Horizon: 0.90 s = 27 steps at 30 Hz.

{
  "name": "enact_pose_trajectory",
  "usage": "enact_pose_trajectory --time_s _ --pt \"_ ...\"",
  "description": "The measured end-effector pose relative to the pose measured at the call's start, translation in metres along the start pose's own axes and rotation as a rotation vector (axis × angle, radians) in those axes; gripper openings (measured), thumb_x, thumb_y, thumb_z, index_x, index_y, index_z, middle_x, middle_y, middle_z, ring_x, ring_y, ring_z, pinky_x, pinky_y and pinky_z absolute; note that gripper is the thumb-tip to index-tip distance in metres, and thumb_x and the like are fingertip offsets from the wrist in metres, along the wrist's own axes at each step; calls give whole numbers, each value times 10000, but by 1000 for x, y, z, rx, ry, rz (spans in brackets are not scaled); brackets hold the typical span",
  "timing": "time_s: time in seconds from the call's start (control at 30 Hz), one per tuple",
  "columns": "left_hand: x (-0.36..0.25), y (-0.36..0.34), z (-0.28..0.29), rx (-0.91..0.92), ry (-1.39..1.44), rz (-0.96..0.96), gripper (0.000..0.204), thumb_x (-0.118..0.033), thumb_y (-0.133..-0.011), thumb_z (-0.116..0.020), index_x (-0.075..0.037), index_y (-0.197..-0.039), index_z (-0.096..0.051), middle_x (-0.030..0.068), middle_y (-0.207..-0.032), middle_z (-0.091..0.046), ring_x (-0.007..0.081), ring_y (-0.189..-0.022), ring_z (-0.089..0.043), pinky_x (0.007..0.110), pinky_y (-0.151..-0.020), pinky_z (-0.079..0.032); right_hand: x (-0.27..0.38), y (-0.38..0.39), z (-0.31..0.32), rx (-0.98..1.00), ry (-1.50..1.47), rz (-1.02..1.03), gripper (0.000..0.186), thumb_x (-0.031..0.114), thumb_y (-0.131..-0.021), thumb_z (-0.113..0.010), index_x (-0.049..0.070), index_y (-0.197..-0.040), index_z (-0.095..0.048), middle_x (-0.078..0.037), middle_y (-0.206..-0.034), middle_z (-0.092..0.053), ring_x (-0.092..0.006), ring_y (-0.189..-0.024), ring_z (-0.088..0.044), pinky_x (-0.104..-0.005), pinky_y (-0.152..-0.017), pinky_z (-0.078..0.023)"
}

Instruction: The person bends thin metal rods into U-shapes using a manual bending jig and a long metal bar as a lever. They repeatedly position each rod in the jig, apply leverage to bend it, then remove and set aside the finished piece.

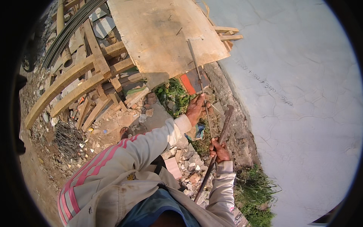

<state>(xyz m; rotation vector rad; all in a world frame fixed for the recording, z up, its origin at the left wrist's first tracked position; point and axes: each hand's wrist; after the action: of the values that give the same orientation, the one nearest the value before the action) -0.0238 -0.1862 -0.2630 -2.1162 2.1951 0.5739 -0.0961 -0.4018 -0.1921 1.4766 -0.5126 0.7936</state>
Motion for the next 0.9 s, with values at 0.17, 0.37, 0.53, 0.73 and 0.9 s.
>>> enact_pose_trajectory --time_s 0.17,0.37,0.53,0.73,0.9 --pt "6 -1 -7 -165 -66 -77 284 -354 -1030 -567 -99 -1155 -555 50 -928 -653 218 -819 -710 398 -757 -634 -10 -1 -3 -75 241 265 184 215 -964 -693 75 -946 -574 -48 -670 -606 -139 -470 -528 -282 -412 -418" --pt "17 -4 -6 -233 -130 -113 282 -328 -1051 -520 -66 -1099 -613 44 -927 -633 188 -809 -662 400 -726 -628 -34 10 19 -109 235 578 249 205 -980 -661 -39 -1029 -664 -63 -793 -678 -113 -674 -601 -270 -622 -482" --pt "38 8 -8 -209 -86 -154 234 -300 -1070 -479 -99 -1032 -593 9 -844 -605 165 -756 -645 386 -680 -611 -59 13 36 -214 247 557 272 156 -956 -692 -53 -1128 -662 -33 -844 -654 -103 -741 -585 -262 -692 -482" --pt "41 5 -11 -187 -101 -205 209 -300 -1076 -467 -121 -1001 -544 -11 -802 -571 147 -694 -607 362 -638 -594 -63 6 40 -180 216 569 188 105 -960 -664 -54 -1060 -676 -34 -771 -621 -110 -695 -553 -265 -653 -461" --pt "41 9 -7 -210 -167 -207 217 -309 -1077 -470 -119 -1006 -545 -2 -817 -577 143 -702 -614 363 -641 -600 -70 12 31 -181 312 545 180 101 -960 -659 -50 -1057 -669 -20 -747 -601 -106 -680 -547 -256 -633 -447"
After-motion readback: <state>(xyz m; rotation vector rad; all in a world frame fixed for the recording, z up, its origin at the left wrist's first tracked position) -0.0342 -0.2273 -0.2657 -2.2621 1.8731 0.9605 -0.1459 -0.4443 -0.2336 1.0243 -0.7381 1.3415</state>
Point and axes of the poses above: each hand's wrist, its own y-axis away from the middle knuckle, its own z-axis out of the back of the hand, x = y × z
